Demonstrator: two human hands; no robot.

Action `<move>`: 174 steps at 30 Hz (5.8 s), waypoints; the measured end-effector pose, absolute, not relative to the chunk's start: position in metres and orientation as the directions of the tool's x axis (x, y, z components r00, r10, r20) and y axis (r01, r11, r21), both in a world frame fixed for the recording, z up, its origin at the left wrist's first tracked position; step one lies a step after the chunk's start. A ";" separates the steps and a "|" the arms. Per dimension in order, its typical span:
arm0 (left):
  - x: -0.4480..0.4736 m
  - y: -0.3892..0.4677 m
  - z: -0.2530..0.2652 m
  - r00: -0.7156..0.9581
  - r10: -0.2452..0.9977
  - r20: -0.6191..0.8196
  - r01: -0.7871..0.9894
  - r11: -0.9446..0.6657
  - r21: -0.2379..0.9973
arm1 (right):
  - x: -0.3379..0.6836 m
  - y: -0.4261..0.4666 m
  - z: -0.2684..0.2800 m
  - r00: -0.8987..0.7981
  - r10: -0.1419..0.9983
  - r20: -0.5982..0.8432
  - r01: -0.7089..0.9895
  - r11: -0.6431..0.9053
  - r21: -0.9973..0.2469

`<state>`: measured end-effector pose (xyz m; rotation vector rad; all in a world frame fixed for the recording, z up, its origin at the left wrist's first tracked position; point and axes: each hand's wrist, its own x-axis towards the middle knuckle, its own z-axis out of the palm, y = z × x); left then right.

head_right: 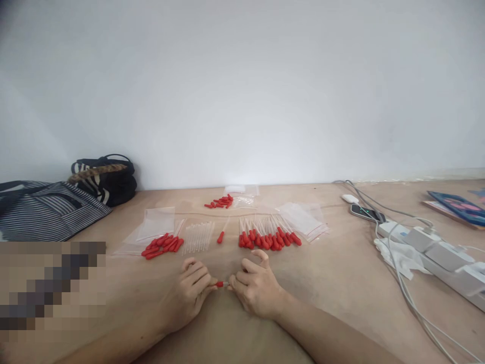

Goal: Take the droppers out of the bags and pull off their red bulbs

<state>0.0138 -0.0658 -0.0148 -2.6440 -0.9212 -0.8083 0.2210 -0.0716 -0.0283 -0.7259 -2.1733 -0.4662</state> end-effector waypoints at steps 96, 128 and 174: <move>0.055 0.004 0.030 0.305 0.938 0.167 0.950 -0.288 -0.118 | 0.224 -0.067 -0.030 -0.401 0.504 0.765 0.669 0.732 -0.132; 0.019 -0.067 -0.012 0.710 0.485 0.510 0.584 -0.811 -0.041 | 0.217 -0.072 -0.026 -0.542 0.385 0.747 0.638 0.767 0.068; 0.002 -0.061 -0.017 0.514 0.702 0.493 0.533 -0.711 0.458 | 0.221 -0.068 -0.030 -0.454 0.526 0.719 0.643 0.752 -0.144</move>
